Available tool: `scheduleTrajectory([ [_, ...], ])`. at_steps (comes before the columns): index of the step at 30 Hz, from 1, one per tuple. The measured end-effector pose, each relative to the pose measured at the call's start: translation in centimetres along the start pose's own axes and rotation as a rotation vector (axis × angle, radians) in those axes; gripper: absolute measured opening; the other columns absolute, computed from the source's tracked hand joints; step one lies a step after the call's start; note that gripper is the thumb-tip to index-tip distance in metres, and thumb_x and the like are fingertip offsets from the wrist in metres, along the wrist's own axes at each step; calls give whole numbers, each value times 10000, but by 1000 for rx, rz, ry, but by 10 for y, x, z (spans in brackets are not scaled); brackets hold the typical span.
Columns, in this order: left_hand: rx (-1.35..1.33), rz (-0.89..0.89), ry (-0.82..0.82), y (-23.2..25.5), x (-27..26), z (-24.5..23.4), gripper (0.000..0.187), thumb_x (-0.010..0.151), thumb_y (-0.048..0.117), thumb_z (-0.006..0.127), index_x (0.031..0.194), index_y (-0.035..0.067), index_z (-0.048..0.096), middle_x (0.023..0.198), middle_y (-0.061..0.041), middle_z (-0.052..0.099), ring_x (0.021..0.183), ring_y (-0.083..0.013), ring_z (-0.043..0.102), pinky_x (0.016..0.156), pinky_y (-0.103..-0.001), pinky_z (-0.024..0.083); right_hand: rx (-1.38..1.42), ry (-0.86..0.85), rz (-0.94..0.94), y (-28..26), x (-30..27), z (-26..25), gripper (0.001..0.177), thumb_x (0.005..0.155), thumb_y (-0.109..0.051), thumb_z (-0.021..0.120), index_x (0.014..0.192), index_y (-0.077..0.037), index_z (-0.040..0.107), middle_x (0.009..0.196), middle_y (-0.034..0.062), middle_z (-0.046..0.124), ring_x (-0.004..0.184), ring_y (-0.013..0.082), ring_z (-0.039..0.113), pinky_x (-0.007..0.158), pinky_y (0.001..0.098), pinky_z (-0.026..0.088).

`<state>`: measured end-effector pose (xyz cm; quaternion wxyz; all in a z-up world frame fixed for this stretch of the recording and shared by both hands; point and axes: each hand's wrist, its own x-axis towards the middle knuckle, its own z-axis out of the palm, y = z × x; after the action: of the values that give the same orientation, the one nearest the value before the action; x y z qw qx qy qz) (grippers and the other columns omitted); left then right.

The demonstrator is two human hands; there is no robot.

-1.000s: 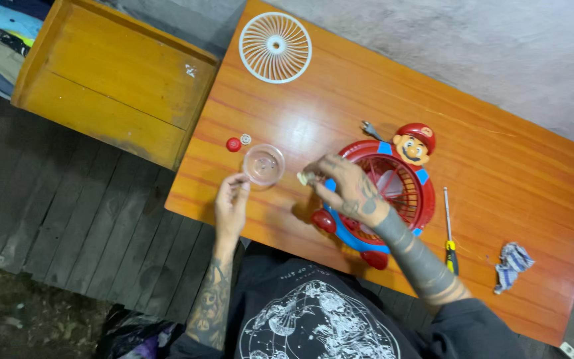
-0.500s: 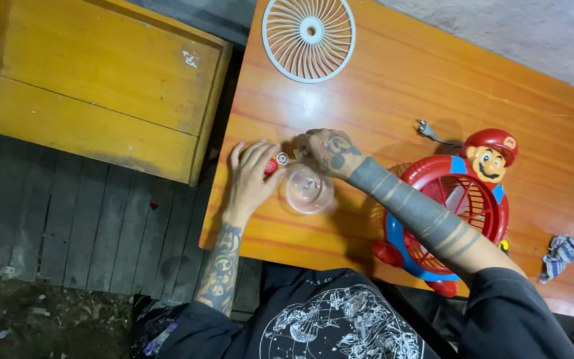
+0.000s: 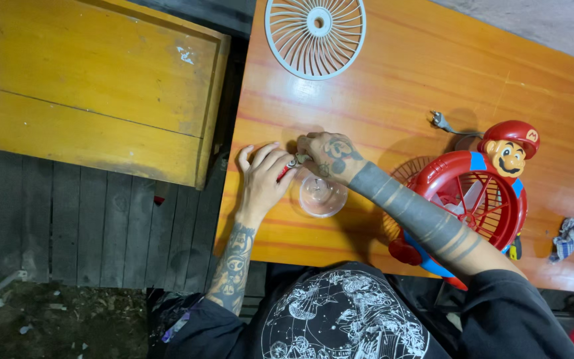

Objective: The person disassembles a Mario-themed electric fan on a wooden table. They remove the front grille, unscrew the central hub cap with a screwdriver, detach the fan blade, and then remove the rear grille. The person also wipes the fan blade with a cloth and places small parts into a plastic container.

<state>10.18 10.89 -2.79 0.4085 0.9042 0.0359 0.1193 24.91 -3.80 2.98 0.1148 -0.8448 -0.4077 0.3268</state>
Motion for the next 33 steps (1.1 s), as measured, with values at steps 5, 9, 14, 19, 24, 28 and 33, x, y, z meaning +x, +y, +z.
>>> scheduleTrajectory([
  [5,-16,4,-41,-1,-1,-5,361,874,231,788,1193,96,685,1215,-48,680,1293,-239,570,1146,-529,250,-4,-24,19,-8,0,-10,256,846,-252,736,1039,-101,660,1008,119,710,925,357,689,766,478,544],
  [9,-57,-17,-5,2,-2,-15,384,918,209,767,1261,79,655,1285,-84,668,1306,-254,579,1162,-508,276,15,72,-33,-13,-9,-33,288,841,-242,738,1076,-93,666,1010,130,704,926,369,680,748,483,532],
  [14,-106,-39,135,26,-1,-38,337,923,116,748,1242,46,667,1272,-128,677,1268,-314,600,1119,-445,404,111,189,-27,-27,-51,-68,248,863,-214,700,1059,-67,663,966,115,710,888,332,693,744,458,536],
  [19,-172,13,233,91,4,-49,299,916,48,738,1207,26,669,1224,-156,684,1204,-354,636,1089,-442,477,203,331,-121,-29,-139,-100,236,925,-203,684,1081,-28,653,943,151,679,870,323,687,772,445,538],
  [24,-229,112,159,174,11,-21,273,912,30,718,1179,26,664,1184,-152,681,1151,-352,653,1054,-441,499,308,533,-142,-10,-245,-104,185,942,-174,701,1040,-22,663,921,150,669,848,313,678,760,401,541],
  [28,-237,171,63,239,7,33,271,888,24,721,1154,17,673,1146,-151,691,1096,-357,653,989,-449,495,451,559,-34,33,-326,-86,147,933,-133,700,1038,-31,694,917,119,701,812,261,699,704,345,545],
  [33,-300,140,90,320,-9,99,225,909,16,695,1133,33,677,1131,-142,695,1087,-344,664,983,-428,512,546,738,55,115,-415,-57,123,939,-107,703,1029,-26,723,941,99,739,844,192,711,764,302,542],
])
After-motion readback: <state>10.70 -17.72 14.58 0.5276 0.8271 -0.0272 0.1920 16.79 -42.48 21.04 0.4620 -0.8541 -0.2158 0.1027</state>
